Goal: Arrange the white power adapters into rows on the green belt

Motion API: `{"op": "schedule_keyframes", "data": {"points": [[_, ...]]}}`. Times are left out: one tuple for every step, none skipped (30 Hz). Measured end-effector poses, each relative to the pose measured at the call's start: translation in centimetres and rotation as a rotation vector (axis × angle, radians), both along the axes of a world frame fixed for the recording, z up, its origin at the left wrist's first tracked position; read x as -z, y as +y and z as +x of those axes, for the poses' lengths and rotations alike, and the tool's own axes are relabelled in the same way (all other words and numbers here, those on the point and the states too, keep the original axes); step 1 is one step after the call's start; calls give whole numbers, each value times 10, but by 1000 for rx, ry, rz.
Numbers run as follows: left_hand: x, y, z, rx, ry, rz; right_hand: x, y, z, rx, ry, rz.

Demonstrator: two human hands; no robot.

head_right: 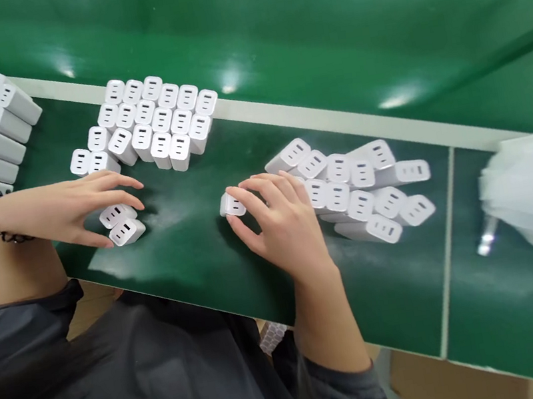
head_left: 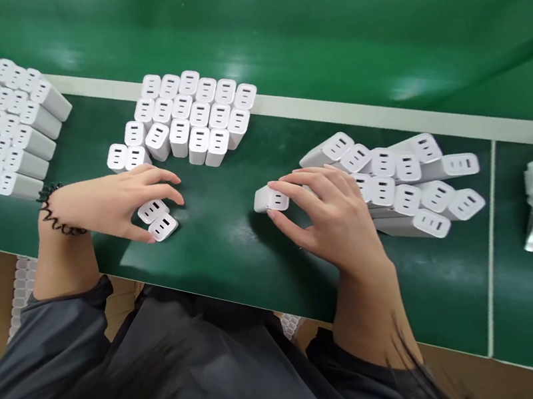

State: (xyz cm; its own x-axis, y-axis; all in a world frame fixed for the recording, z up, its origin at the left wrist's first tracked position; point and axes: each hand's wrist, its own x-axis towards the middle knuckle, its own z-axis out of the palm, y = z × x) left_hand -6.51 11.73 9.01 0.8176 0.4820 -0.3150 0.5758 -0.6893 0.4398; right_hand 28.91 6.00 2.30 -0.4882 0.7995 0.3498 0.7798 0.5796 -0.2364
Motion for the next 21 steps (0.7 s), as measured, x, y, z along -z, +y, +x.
{"op": "schedule_keyframes", "data": {"points": [[1,2,-4,-31,15,-19,0,0,0,-1,0,2],[2,3,-6,-57,34,-33,1,0,0,-3,-2,5],[4,3,-6,-74,56,-43,1,0,0,-8,-3,10],[6,3,-5,-80,84,-50,1,0,1,-12,-4,15],[9,1,-3,-78,113,-54,1,0,2,-15,-4,17],[11,0,0,-73,140,-55,0,0,3,-14,-5,16],[13,-2,4,-67,164,-54,0,0,5,-9,-6,13],[15,-4,8,-60,181,-56,-1,0,7,-1,-10,11],[16,-5,13,-53,193,-62,-1,0,9,8,-18,11],[17,-7,17,-47,199,-69,-2,0,11,17,-29,11],[18,-9,21,-43,200,-75,-3,0,13,22,-42,15],[19,-10,25,-42,198,-78,-4,0,15,26,-53,22],[20,-11,28,-42,193,-79,-5,0,17,30,-61,30],[20,-12,31,-41,187,-81,-5,1,18,33,-65,39],[20,-12,32,-43,179,-82,-6,1,18,37,-63,49],[19,-12,31,-47,167,-85,-6,1,18,41,-56,61],[17,-11,29,-55,147,-87,-6,1,17,42,-45,78],[13,-10,26,-76,119,-81,-6,1,15,40,-33,96],[8,-8,21,-113,86,-66,-6,1,13,35,-22,114],[3,-5,15,-173,48,-32,-5,1,10,28,-11,132],[-3,-3,8,-255,11,27,-4,1,8,17,1,149]]}}
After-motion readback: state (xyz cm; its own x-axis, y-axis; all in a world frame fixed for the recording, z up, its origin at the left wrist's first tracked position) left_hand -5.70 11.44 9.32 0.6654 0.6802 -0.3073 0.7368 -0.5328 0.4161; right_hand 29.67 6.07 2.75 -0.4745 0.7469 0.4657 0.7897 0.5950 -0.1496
